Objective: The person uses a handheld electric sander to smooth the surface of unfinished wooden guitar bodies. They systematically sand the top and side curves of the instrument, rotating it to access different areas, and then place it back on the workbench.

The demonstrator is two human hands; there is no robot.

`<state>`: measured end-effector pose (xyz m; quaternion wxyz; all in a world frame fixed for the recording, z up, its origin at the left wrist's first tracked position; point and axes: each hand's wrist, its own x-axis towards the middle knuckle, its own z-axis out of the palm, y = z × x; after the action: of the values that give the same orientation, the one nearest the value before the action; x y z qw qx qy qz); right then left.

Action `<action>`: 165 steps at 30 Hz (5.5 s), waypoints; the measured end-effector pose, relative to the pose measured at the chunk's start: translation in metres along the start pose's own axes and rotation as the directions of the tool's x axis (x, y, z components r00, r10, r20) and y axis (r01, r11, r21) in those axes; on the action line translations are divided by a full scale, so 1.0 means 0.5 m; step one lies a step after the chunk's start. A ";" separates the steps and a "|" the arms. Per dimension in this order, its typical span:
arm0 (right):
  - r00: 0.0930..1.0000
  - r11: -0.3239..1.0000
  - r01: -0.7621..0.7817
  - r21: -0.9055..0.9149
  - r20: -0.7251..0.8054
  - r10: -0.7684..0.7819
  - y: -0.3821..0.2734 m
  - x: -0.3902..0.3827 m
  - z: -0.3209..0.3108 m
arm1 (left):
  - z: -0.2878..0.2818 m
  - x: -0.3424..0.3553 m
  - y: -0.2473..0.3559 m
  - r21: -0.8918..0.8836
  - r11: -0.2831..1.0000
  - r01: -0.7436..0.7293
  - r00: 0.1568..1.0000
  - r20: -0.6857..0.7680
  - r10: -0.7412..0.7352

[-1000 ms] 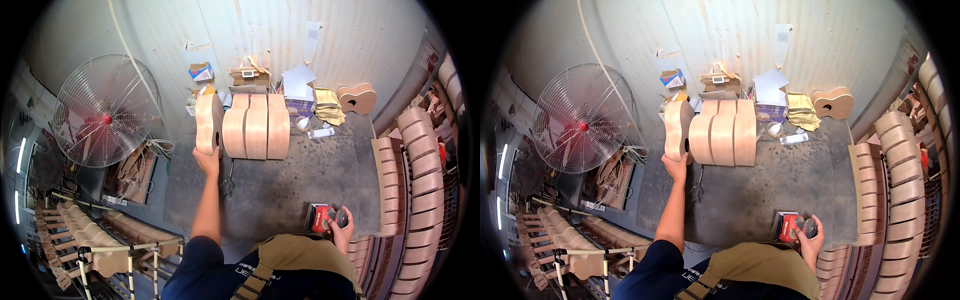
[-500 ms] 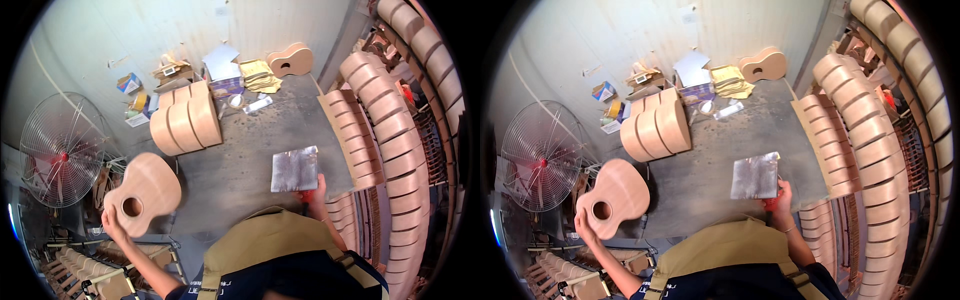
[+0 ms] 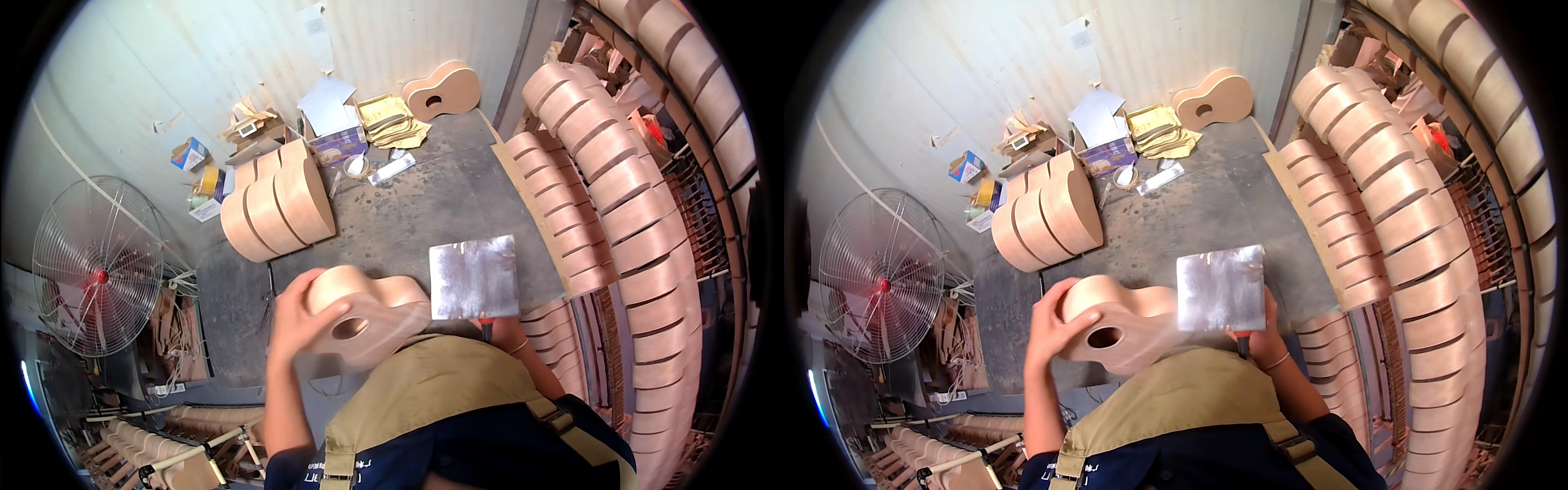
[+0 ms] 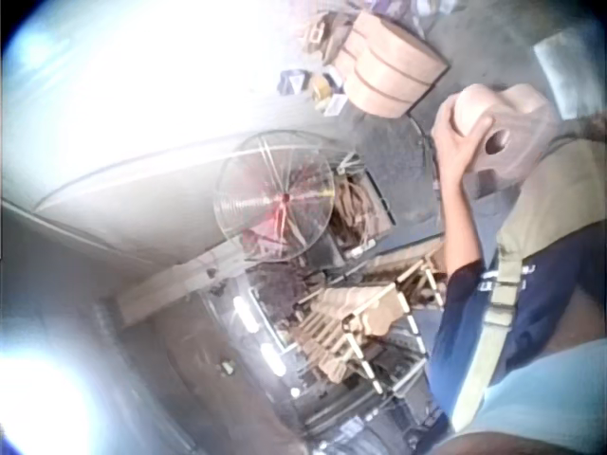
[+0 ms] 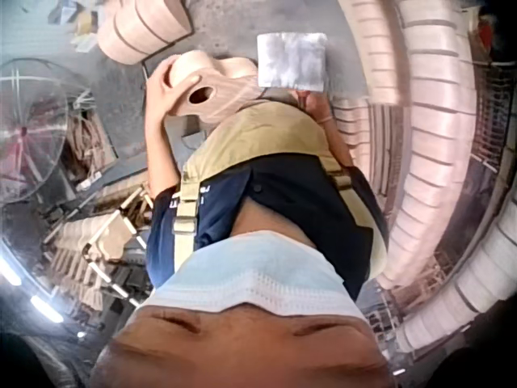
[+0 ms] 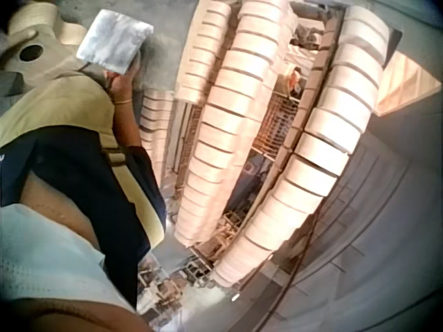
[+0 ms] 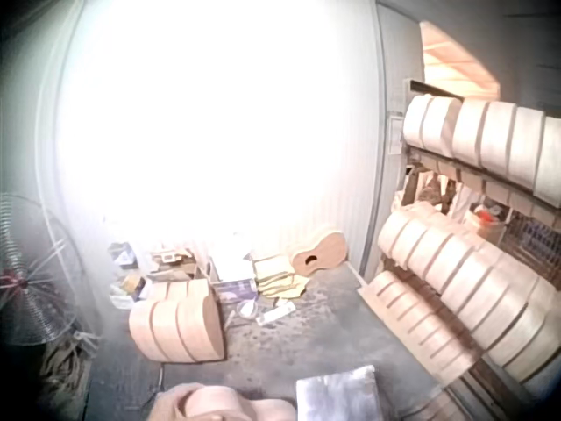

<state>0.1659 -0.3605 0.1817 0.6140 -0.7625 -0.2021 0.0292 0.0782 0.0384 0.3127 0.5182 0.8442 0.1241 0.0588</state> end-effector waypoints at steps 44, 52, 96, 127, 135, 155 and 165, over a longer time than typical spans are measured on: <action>0.632 0.483 0.771 -0.415 0.589 -0.504 -0.427 0.174 -0.033 | 0.164 0.030 0.091 0.493 0.817 -0.299 0.953 0.118 0.278; 0.714 0.574 0.697 -0.430 0.489 -0.500 -0.397 0.167 -0.043 | 0.147 0.021 0.085 0.499 0.815 -0.294 0.954 0.107 0.278; 0.823 0.843 0.491 -0.219 0.435 -0.366 -0.372 0.212 -0.053 | 0.109 -0.013 0.071 0.464 0.843 -0.272 0.960 0.068 0.272; 0.892 0.902 0.395 -0.173 0.309 -0.332 -0.334 0.185 -0.047 | 0.098 0.001 0.053 0.414 0.878 -0.242 0.970 0.102 0.219; 0.879 0.867 0.464 -0.180 0.213 -0.427 -0.351 0.168 -0.016 | 0.107 0.013 0.060 0.429 0.862 -0.270 0.963 0.114 0.245; 0.582 0.395 0.809 -0.436 0.494 -0.646 -0.396 0.133 0.029 | 0.131 0.031 0.074 0.465 0.850 -0.245 0.969 0.081 0.235; 0.611 0.433 0.789 -0.436 0.476 -0.633 -0.399 0.136 0.028 | 0.122 0.027 0.069 0.459 0.860 -0.221 0.975 0.076 0.210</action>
<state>0.1696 -0.2914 0.3810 0.2570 -0.7470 -0.5766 -0.2085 0.1103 -0.0254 0.3151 0.2924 0.9528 0.0334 0.0748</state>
